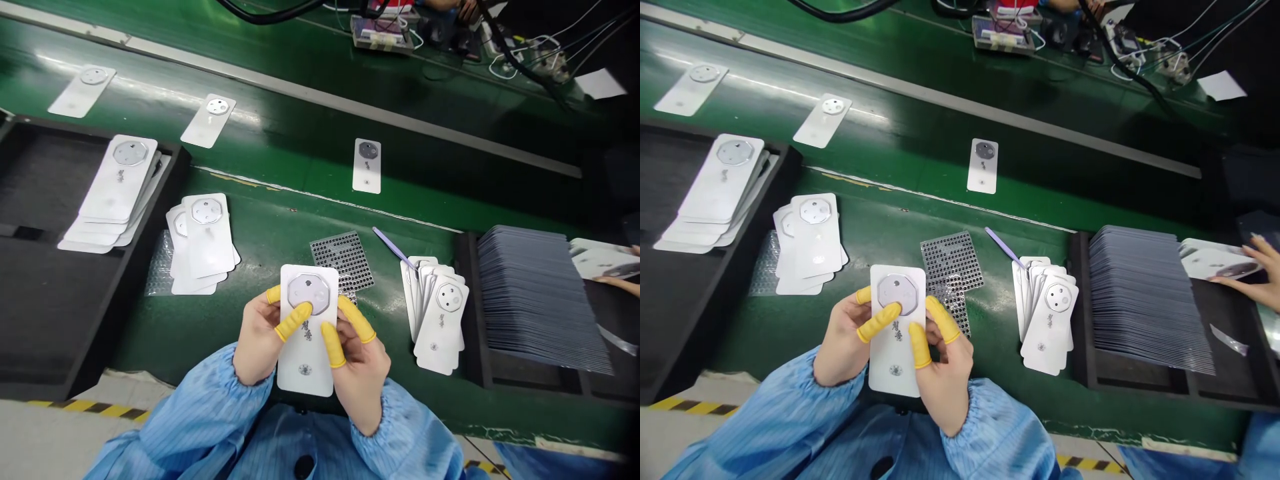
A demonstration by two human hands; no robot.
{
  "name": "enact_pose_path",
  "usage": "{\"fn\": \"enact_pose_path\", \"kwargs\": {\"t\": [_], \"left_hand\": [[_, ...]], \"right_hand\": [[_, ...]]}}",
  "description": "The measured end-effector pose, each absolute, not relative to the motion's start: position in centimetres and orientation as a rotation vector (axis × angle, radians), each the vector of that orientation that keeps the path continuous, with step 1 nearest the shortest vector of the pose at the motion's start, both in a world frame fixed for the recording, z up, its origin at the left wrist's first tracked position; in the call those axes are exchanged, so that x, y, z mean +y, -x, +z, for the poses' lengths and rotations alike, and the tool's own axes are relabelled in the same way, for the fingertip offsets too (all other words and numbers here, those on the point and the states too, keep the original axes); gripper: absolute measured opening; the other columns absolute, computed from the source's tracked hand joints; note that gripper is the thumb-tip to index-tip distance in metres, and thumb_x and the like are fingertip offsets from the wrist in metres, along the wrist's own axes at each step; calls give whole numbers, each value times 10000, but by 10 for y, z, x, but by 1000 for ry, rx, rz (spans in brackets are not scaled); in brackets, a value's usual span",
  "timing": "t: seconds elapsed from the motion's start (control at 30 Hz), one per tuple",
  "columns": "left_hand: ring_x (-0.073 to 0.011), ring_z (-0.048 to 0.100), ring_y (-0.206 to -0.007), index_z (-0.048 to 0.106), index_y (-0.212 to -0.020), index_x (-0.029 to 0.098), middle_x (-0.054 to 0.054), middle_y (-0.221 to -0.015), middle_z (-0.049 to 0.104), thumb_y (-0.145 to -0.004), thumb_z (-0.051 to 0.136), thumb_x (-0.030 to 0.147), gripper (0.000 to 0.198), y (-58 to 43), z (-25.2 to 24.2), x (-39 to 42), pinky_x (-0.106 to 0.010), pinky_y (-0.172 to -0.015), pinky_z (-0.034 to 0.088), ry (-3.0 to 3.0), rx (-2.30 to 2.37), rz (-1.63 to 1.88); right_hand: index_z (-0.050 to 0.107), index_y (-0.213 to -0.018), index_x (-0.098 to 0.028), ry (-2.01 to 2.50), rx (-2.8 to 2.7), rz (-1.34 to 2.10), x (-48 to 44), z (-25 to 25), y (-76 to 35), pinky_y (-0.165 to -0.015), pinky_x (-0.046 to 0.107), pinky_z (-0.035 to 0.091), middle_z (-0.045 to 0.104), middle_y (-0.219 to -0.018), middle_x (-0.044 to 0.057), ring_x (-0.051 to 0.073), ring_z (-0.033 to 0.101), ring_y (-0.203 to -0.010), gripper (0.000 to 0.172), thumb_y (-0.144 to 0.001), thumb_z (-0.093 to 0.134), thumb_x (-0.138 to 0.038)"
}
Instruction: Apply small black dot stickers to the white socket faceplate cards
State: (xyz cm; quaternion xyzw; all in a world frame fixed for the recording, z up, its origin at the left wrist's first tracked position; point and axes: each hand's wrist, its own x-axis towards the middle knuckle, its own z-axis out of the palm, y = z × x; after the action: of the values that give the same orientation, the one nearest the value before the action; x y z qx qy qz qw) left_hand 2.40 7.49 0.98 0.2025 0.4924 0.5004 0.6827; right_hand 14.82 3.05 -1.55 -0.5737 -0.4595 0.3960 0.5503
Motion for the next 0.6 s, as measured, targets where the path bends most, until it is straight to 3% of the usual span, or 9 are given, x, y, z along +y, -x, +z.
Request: {"fn": "enact_pose_path", "kwargs": {"t": [0.13, 0.3, 0.37, 0.43, 0.5, 0.6], "left_hand": [[-210, 708, -663, 719, -797, 127, -74, -768, 757, -601, 827, 175, 229, -19, 9, 78, -275, -601, 585, -518, 1073, 1070], [-206, 700, -622, 718, -764, 124, -72, -726, 751, -583, 836, 205, 231, -14, 7, 85, -278, -573, 584, -563, 1096, 1010], [-211, 700, -625, 715, -765, 119, -77, -728, 749, -572, 845, 223, 255, -6, 4, 89, -284, -574, 586, -577, 1125, 1007], [-220, 709, -697, 713, -881, 125, -86, -828, 754, -581, 846, 240, 349, 10, 0, 95, -277, -610, 589, -598, 1195, 1086], [-235, 706, -835, 630, -1150, 187, -68, -1011, 734, -625, 827, 256, 565, 31, -5, 99, -287, -688, 591, -629, 1311, 1209], [-278, 566, -1174, 256, -1452, 334, -13, -1326, 582, -775, 716, 261, 822, 60, -14, 99, -392, -957, 492, -879, 1465, 1264]], "right_hand": [[637, -1147, -246, 1417, -1206, 789, 23, -22, -145, -669, 280, 630, 711, -919, 36, 154, 693, -748, 370, -793, 663, -143], [568, -1234, -255, 1366, -1232, 881, 24, -22, -145, -720, 296, 624, 711, -954, 36, 156, 701, -789, 430, -826, 624, -131], [503, -1298, -259, 1339, -1318, 905, 28, -25, -154, -785, 335, 613, 699, -1029, 53, 172, 694, -889, 466, -857, 582, -130], [461, -1333, -253, 1368, -1504, 791, 34, -32, -170, -914, 440, 552, 640, -1185, 98, 221, 624, -1088, 506, -857, 589, -143], [505, -1287, -256, 1458, -1732, 573, 38, -45, -188, -1014, 587, 417, 522, -1349, 130, 291, 462, -1281, 484, -829, 637, -169], [612, -1117, -255, 1498, -1945, 353, 39, -66, -204, -1024, 688, 299, 499, -1377, 123, 323, 384, -1333, 313, -823, 642, -154]]}}
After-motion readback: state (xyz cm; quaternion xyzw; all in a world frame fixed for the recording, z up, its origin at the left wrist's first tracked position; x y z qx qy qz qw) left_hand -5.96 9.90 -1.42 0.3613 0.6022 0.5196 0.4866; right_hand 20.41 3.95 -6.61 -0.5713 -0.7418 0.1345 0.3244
